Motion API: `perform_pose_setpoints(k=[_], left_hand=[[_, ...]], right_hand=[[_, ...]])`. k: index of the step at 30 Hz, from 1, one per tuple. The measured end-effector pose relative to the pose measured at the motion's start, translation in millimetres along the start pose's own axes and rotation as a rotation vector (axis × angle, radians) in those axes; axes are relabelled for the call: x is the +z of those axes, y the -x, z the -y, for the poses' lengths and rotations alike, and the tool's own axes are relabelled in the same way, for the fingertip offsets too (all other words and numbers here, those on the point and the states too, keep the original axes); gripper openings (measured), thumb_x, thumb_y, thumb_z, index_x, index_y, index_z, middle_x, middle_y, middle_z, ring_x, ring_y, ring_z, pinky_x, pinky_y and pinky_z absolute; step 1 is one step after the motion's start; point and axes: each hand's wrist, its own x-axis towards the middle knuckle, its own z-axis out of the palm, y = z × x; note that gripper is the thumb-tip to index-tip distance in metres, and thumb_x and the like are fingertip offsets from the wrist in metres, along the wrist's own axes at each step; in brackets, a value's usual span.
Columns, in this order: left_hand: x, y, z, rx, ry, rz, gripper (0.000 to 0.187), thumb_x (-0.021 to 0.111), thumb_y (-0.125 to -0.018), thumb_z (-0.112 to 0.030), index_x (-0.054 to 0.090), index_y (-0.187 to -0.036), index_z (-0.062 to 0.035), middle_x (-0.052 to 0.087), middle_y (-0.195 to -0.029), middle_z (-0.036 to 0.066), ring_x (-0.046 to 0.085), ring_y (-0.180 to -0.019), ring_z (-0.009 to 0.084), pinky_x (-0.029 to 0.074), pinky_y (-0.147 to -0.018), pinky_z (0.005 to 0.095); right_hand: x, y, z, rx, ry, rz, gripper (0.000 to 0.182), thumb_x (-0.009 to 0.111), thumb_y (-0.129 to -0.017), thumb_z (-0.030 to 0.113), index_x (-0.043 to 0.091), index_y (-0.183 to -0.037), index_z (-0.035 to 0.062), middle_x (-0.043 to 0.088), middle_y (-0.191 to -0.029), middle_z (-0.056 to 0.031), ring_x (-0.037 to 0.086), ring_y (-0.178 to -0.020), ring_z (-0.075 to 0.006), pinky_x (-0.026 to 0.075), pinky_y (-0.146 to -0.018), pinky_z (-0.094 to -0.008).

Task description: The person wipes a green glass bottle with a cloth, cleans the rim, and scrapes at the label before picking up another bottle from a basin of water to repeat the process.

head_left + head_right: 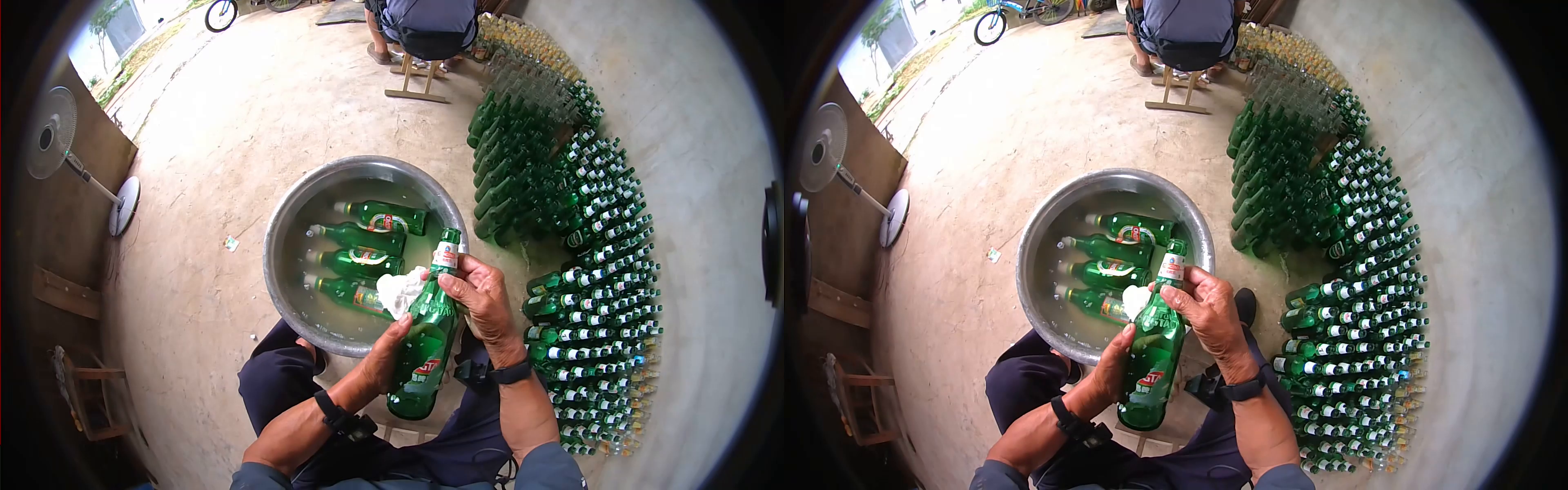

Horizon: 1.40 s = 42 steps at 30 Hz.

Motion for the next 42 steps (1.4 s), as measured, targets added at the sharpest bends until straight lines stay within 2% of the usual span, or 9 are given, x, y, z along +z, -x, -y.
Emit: perform_pose_setpoints(k=[8,16,22,26,29,31,34,37,42], left_hand=[[-9,-7,5,0.002,0.018,0.043,0.072,0.057,-0.096,-0.06,0.051,-0.137,-0.0016,0.068,-0.116,0.017,0.071,-0.098,0.0272,0.061,-0.082,0.0429],[-5,-7,2,0.104,-0.295,0.022,0.068,0.059,-0.096,-0.057,0.054,-0.133,-0.0005,0.067,-0.11,0.012,0.068,-0.093,0.0192,0.058,-0.081,0.0345],[-3,-12,4,0.18,-0.438,-0.1,0.063,0.063,-0.097,-0.049,0.054,-0.132,0.0033,0.064,-0.11,0.009,0.062,-0.096,0.0149,0.054,-0.084,0.0306],[2,-13,2,0.174,-0.348,-0.061,0.064,0.063,-0.095,-0.052,0.056,-0.129,0.002,0.066,-0.106,0.01,0.065,-0.091,0.0161,0.055,-0.081,0.0305],[-1,-11,-3,0.011,-0.135,0.019,0.068,0.063,-0.092,-0.057,0.057,-0.128,0.0002,0.069,-0.105,0.012,0.069,-0.085,0.0214,0.059,-0.076,0.0358],[2,-6,-2,0.014,-0.141,-0.014,0.072,0.061,-0.09,-0.062,0.058,-0.127,0.0,0.07,-0.102,0.014,0.071,-0.082,0.0238,0.06,-0.074,0.0378],[-1,-4,0,0.016,-0.085,-0.064,0.071,0.061,-0.091,-0.062,0.058,-0.127,-0.0005,0.071,-0.103,0.016,0.072,-0.083,0.0258,0.061,-0.074,0.0393],[6,2,-1,-0.035,0.073,0.089,0.064,0.06,-0.094,-0.056,0.056,-0.128,-0.0012,0.069,-0.101,0.014,0.072,-0.078,0.0233,0.061,-0.07,0.0366],[-3,-7,1,0.005,-0.052,0.004,0.066,0.055,-0.097,-0.056,0.056,-0.129,0.0025,0.071,-0.104,0.02,0.073,-0.084,0.0317,0.063,-0.076,0.0439]], right_hand=[[-1,-1,-7,0.013,0.024,-0.056,0.033,0.07,-0.095,0.007,0.061,-0.121,-0.0112,0.072,-0.106,-0.0158,0.071,-0.097,-0.0176,0.057,-0.089,-0.0302],[10,1,-9,-0.119,0.293,-0.133,0.034,0.071,-0.096,0.007,0.064,-0.124,-0.01,0.071,-0.098,-0.0051,0.062,-0.085,-0.0061,0.054,-0.076,-0.0225],[15,5,-13,-0.209,0.534,-0.224,0.041,0.07,-0.096,0.006,0.06,-0.133,-0.0093,0.07,-0.1,-0.004,0.061,-0.082,-0.0054,0.053,-0.073,-0.0229],[14,4,-15,-0.213,0.526,-0.256,0.045,0.071,-0.096,0.007,0.057,-0.136,-0.0108,0.071,-0.102,-0.0055,0.062,-0.088,-0.0068,0.054,-0.077,-0.0227],[9,-1,-11,-0.173,0.179,-0.18,0.047,0.07,-0.096,0.007,0.056,-0.135,-0.0132,0.072,-0.104,-0.0079,0.064,-0.094,-0.0091,0.054,-0.083,-0.0235],[5,-1,-2,-0.044,-0.022,-0.049,0.042,0.071,-0.096,0.009,0.059,-0.13,-0.0131,0.073,-0.105,-0.0103,0.066,-0.096,-0.0118,0.055,-0.086,-0.0256],[-6,-2,-2,0.15,-0.002,0.035,0.035,0.071,-0.094,0.008,0.063,-0.121,-0.0123,0.073,-0.108,-0.0162,0.071,-0.096,-0.0185,0.057,-0.09,-0.0317],[-9,-4,-4,0.152,0.055,0.055,0.03,0.072,-0.094,0.012,0.065,-0.113,-0.0102,0.073,-0.103,-0.015,0.07,-0.095,-0.0176,0.056,-0.09,-0.0323],[-8,-6,-10,0.102,0.144,-0.067,0.025,0.075,-0.092,0.01,0.068,-0.107,-0.0094,0.074,-0.096,-0.0119,0.069,-0.086,-0.0139,0.057,-0.079,-0.0274]])
